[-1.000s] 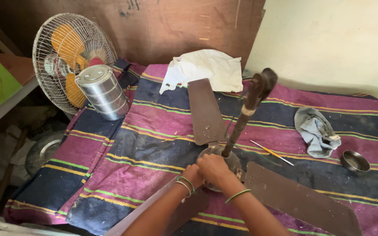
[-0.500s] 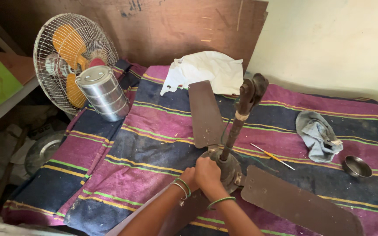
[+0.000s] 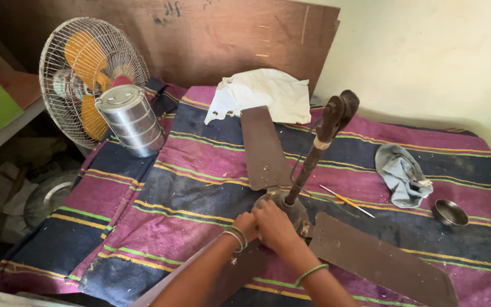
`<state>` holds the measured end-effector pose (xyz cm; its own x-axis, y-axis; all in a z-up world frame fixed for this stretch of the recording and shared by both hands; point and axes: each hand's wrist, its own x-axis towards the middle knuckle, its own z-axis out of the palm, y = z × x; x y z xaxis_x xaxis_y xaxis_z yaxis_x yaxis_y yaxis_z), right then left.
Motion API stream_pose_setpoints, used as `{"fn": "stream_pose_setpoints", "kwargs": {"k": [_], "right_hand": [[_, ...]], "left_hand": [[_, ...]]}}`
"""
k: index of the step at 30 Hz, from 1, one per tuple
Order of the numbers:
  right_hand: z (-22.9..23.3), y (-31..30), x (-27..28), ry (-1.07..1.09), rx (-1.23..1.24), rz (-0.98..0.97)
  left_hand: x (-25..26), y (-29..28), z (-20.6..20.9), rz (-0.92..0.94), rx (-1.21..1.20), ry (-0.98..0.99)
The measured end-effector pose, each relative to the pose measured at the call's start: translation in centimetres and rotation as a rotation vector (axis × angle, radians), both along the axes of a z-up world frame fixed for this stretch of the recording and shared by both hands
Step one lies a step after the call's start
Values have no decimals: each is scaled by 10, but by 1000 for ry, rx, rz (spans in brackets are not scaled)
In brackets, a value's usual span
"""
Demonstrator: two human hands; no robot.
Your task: The person uses a green screwdriver to tighten screws on the central hub of a ceiling fan lying on a striped cloth. They repeatedly rotate the fan and adjust the blades while working on the motor housing.
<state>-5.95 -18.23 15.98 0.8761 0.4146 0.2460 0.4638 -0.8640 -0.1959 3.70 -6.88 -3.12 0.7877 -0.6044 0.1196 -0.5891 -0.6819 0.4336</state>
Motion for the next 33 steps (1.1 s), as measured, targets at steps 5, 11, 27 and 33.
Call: {"fn": "stream_pose_setpoints", "kwargs": {"k": [5,11,27,33], "right_hand": [[4,-5,29,224,-296,95],[-15,7,48,141,-486,106],[-16,-1,39,400,-87,-380],[-10,-13,15,401,-4,-478]], "left_hand": [[-4,-5,22,60,54,248],[-7,1,16,75,-95,186],[4,1,-8,-49,5,155],[-4,-9,8,-6,69,91]]}}
